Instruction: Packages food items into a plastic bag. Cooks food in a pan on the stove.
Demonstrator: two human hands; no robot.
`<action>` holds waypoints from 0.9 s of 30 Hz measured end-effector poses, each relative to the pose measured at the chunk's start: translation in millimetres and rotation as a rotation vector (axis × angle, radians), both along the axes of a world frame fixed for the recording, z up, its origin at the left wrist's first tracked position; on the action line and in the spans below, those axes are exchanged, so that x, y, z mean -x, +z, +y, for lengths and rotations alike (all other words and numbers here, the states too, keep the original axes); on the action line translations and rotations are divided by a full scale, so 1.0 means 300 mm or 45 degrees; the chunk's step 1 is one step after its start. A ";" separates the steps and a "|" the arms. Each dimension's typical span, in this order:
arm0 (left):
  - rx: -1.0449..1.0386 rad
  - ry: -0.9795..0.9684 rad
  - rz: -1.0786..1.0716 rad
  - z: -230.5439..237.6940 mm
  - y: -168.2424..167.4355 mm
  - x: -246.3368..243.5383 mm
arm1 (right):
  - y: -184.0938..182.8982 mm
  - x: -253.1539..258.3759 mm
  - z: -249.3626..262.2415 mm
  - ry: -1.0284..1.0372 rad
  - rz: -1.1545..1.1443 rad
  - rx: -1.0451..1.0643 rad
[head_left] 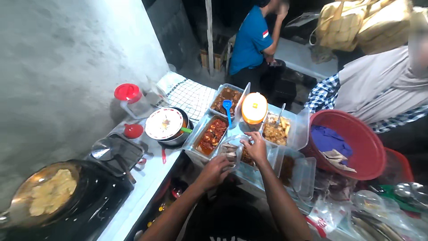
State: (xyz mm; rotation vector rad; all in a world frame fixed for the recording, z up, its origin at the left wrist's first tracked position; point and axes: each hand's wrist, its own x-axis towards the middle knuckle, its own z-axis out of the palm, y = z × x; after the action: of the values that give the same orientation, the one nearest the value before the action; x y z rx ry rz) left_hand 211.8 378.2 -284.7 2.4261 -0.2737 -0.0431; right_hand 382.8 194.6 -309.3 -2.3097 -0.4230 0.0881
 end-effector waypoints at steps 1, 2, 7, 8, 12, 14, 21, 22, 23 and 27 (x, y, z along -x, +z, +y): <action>0.043 0.041 -0.014 0.002 0.002 0.012 | 0.001 0.009 -0.010 -0.009 -0.015 -0.013; 0.087 0.088 -0.014 0.004 0.005 0.024 | 0.003 0.020 -0.020 -0.021 -0.037 -0.032; 0.253 0.351 -0.061 0.029 -0.012 0.092 | 0.003 0.105 -0.042 -0.144 -0.260 -0.132; 0.279 0.392 -0.057 0.030 -0.021 0.105 | 0.001 0.122 -0.040 -0.129 -0.294 -0.145; 0.368 0.480 0.003 0.004 -0.056 0.145 | 0.057 0.157 0.020 0.282 -0.049 0.076; 0.317 0.474 0.123 -0.019 -0.052 0.147 | 0.095 0.132 0.098 0.531 0.192 0.429; -0.059 0.492 0.482 -0.072 -0.036 0.062 | -0.022 0.048 0.291 0.786 0.345 1.069; -0.080 0.523 0.448 -0.077 -0.032 0.067 | -0.027 0.044 0.297 0.797 0.354 1.091; -0.086 0.557 0.403 -0.080 -0.028 0.074 | -0.031 0.042 0.300 0.809 0.348 1.108; -0.037 0.640 0.336 -0.067 -0.038 0.109 | -0.013 0.050 0.300 0.841 0.340 1.127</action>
State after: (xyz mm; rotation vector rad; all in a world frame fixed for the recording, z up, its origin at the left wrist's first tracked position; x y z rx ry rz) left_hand 178.9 358.2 -296.1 2.4149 0.4582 -0.1411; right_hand 367.7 284.5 -313.4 -2.8133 -1.1652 1.0807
